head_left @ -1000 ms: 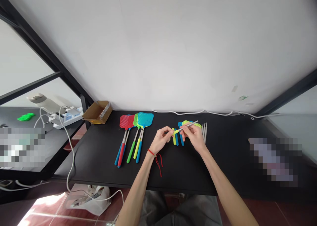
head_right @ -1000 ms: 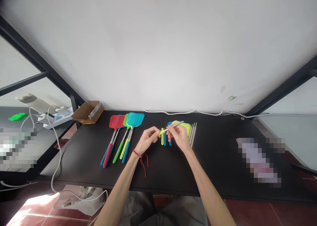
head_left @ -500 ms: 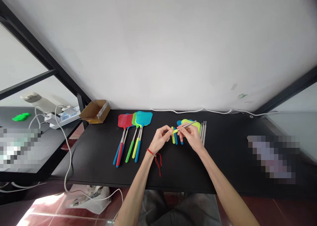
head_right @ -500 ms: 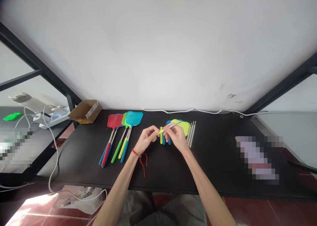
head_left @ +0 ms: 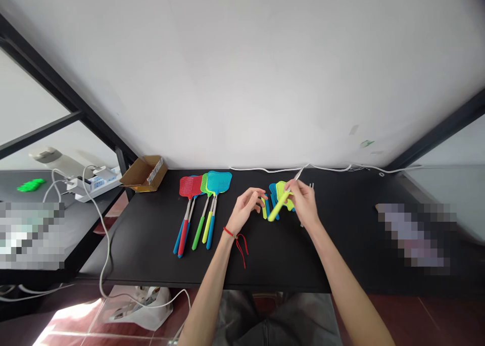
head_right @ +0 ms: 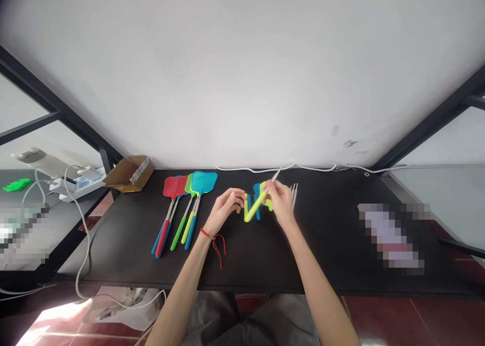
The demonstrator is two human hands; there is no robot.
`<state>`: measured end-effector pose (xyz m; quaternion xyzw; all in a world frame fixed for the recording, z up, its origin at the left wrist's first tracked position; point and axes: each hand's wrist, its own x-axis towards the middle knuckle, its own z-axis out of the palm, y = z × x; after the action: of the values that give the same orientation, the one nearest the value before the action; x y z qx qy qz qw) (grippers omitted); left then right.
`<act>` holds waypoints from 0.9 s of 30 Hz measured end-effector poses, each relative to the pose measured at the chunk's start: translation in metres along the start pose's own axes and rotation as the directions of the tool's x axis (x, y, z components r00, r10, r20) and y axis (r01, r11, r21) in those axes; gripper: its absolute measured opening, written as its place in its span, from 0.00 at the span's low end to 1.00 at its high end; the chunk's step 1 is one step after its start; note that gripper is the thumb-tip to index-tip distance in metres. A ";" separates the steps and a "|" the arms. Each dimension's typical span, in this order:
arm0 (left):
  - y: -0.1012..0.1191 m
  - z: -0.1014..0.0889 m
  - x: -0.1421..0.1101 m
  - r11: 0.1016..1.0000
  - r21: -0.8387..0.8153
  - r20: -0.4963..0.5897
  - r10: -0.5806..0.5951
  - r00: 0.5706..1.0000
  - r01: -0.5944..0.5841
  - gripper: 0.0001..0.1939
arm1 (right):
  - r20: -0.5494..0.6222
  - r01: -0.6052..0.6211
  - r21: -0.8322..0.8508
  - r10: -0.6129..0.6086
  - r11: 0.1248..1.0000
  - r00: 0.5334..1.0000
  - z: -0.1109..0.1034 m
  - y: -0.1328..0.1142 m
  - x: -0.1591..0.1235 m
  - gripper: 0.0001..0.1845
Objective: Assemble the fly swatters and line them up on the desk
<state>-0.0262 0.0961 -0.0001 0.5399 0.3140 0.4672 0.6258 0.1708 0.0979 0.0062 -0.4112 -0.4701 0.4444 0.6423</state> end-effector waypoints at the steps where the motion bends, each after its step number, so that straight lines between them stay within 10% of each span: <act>1: 0.001 -0.003 0.000 1.000 0.007 -0.023 0.007 1.000 -0.007 0.20 | -0.054 0.014 0.009 -0.013 1.000 0.998 -0.006 -0.004 0.002 0.21; 11: -0.004 -0.015 0.002 0.991 0.125 -0.164 0.062 0.984 -0.042 0.15 | -0.199 -0.084 -0.273 0.029 0.958 0.980 -0.066 -0.012 0.016 0.22; 18: -0.009 -0.016 0.004 0.985 0.170 -0.174 0.067 0.982 -0.037 0.15 | -0.213 -0.277 -0.864 0.192 0.421 0.958 -0.076 0.004 0.018 0.17; 27: -0.007 -0.016 0.004 0.978 0.211 -0.169 0.044 0.985 -0.008 0.15 | -0.245 -0.316 -0.894 0.244 0.318 0.938 -0.065 0.008 0.015 0.18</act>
<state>-0.0372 0.1056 -0.0102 0.5642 0.4074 0.4849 0.5297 0.2346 0.1069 -0.0124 -0.7874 -0.5374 0.1958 0.2300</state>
